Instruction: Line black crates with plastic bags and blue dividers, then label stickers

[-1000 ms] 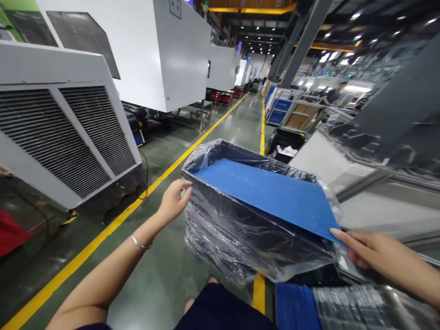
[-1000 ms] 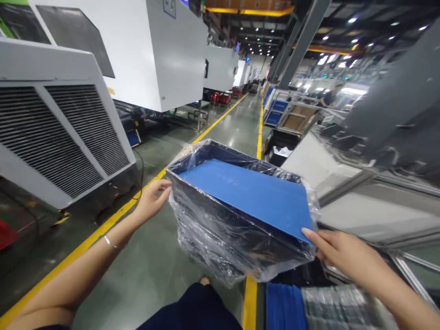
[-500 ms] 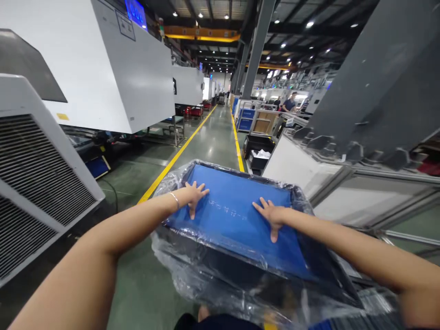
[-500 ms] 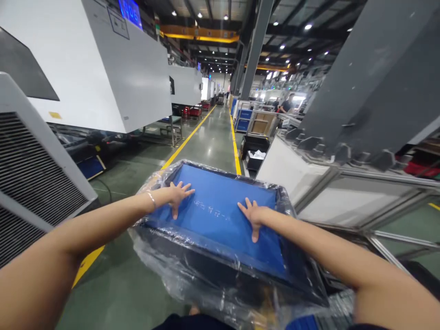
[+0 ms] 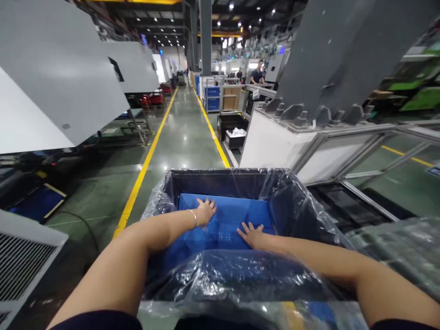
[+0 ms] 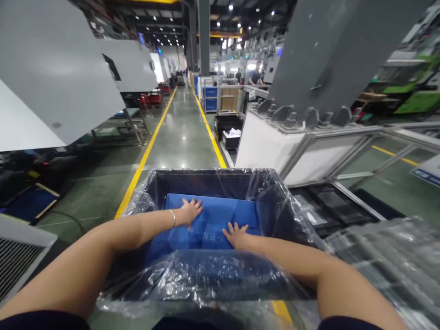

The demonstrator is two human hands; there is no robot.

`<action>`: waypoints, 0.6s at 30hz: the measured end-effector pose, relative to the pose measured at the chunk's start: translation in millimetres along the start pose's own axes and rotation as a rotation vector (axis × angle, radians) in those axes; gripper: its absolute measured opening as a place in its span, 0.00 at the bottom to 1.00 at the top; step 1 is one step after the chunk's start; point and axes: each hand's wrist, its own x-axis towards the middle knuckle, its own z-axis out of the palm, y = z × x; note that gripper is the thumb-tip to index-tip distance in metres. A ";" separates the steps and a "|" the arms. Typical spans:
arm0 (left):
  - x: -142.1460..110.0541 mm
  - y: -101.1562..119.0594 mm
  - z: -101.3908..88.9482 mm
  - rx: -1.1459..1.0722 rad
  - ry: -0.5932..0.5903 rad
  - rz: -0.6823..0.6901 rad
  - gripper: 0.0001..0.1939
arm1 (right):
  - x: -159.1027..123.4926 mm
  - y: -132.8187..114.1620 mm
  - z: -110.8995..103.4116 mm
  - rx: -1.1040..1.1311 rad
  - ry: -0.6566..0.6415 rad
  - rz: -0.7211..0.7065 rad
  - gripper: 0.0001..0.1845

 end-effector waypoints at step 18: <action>-2.0 3.7 74.7 -0.047 -0.228 0.005 0.60 | 12.5 47.9 -57.7 -0.058 0.146 -0.037 0.65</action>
